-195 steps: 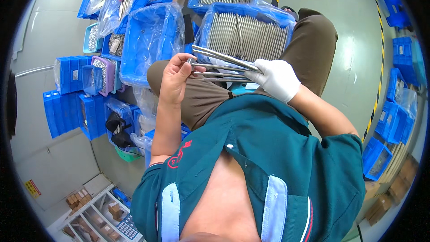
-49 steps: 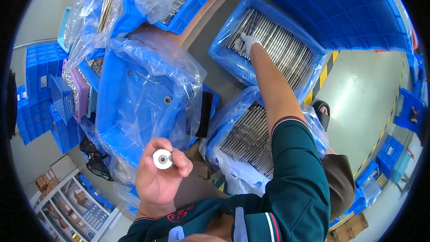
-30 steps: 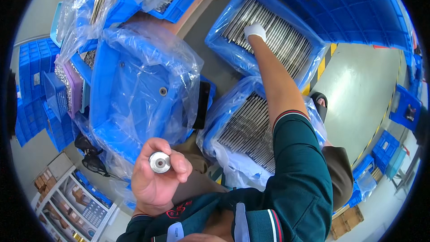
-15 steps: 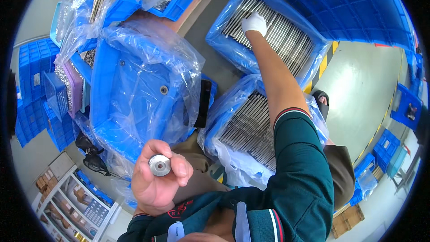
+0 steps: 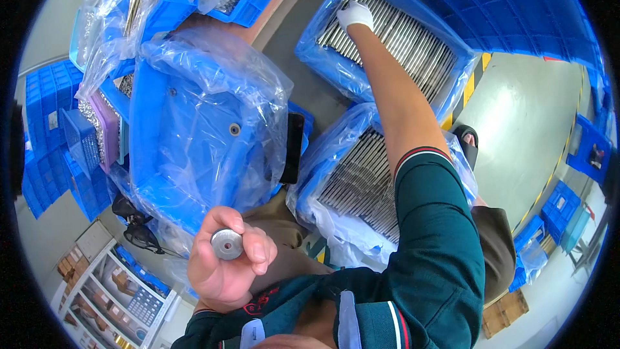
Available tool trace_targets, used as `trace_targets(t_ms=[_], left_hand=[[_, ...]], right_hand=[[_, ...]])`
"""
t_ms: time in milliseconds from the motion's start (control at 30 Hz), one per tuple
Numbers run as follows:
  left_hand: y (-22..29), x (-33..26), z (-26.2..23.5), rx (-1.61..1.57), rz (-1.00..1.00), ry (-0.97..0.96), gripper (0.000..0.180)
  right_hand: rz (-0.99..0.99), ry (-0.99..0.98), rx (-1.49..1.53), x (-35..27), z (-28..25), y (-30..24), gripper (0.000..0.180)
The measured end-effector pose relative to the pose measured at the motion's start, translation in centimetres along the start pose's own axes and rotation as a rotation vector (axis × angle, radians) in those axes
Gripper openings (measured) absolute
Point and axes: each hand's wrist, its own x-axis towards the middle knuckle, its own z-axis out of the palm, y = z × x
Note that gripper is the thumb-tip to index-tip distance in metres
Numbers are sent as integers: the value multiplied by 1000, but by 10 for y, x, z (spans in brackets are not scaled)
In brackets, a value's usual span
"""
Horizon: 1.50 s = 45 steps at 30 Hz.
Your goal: The recorder is sitting on the floor, inspecting and sorting various metallic medical instruments, such as forceps and small round components, from several blue plastic bins.
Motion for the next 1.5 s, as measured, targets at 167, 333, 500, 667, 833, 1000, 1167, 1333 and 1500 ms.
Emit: trace_targets(t_ms=[167,333,500,667,833,1000,1167,1333,1500], left_hand=[[0,-6,2,9,7,10,52],[-2,-11,3,2,-6,-19,52],[-1,-15,0,-4,5,-2,53],[2,-14,-2,4,16,13,53],[1,-9,2,7,-20,4,52],[0,-7,2,18,-16,-5,52],[0,-10,6,31,-9,2,52],[-3,-19,7,58,-3,7,50],[-8,-18,8,115,111,-23,48]], right_hand=[[-29,49,47,-25,-1,16,47],[-121,38,-21,-35,-1,8,56],[-233,-306,-225,-27,-19,-25,53],[-562,-53,-336,-59,-23,-16,28],[-765,-354,-488,-89,-17,-16,23],[-1236,-249,-842,-82,-2,-2,35],[-1061,-233,-875,-79,-6,-5,44],[-1097,-312,-883,-91,-16,-11,34],[-901,69,-554,-99,-56,0,20]])
